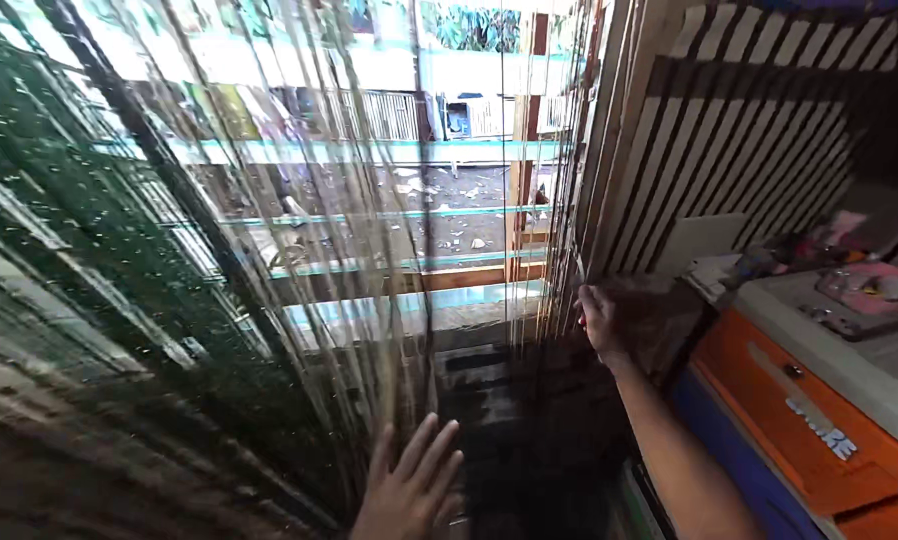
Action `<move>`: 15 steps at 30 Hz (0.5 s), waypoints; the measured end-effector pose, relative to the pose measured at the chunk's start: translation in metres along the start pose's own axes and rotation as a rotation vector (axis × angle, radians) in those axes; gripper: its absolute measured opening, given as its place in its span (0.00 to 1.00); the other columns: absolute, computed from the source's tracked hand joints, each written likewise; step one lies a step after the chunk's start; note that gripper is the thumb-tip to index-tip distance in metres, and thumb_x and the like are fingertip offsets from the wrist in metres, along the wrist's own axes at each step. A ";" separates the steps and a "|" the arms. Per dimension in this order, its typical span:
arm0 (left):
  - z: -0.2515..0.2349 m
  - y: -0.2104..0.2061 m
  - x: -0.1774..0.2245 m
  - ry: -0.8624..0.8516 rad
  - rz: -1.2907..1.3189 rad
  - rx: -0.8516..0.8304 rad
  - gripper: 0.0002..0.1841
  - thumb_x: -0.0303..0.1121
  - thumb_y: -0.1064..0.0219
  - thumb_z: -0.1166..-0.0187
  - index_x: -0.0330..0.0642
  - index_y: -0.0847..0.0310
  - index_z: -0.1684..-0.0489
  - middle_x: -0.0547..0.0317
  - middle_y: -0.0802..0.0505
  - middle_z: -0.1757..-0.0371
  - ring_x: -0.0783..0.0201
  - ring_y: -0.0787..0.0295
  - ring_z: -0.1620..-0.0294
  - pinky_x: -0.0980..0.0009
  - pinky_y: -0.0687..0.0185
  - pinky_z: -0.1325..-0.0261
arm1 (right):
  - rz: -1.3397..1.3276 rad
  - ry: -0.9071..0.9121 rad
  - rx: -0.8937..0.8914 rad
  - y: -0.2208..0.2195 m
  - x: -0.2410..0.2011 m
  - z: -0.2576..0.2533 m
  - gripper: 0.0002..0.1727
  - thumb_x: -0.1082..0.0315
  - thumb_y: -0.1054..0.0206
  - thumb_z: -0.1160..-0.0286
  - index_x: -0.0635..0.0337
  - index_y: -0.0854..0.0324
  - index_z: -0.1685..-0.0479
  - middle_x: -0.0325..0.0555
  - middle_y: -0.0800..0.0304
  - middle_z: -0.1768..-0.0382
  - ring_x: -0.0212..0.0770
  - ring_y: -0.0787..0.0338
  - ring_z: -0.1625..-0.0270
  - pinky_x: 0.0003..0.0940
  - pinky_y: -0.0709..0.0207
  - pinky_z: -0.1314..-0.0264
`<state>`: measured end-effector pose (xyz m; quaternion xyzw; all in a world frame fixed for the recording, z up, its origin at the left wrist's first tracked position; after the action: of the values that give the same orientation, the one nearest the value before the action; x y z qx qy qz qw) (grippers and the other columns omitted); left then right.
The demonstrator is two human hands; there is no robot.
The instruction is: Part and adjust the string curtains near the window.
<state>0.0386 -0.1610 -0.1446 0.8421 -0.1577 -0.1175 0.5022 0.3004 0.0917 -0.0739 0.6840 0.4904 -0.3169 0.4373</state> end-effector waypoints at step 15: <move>0.118 -0.086 0.010 0.497 0.417 -0.537 0.22 0.41 0.30 0.19 0.39 0.13 0.32 0.36 0.17 0.23 0.33 0.22 0.22 0.27 0.42 0.18 | -0.178 0.050 0.091 0.013 -0.087 -0.055 0.23 0.53 0.46 0.07 0.66 0.17 0.53 0.39 0.15 0.73 0.30 0.16 0.76 0.31 0.17 0.70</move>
<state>0.0187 -0.2221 -0.2763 0.6339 -0.1626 0.1566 0.7397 0.2854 0.1053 0.0277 0.6646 0.5450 -0.3593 0.3637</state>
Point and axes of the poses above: each hand's wrist, its own z-axis away from the middle knuckle, its own y-axis out of the back of the hand, x = y × z, the point moved 4 cm from there along -z, towards the middle knuckle
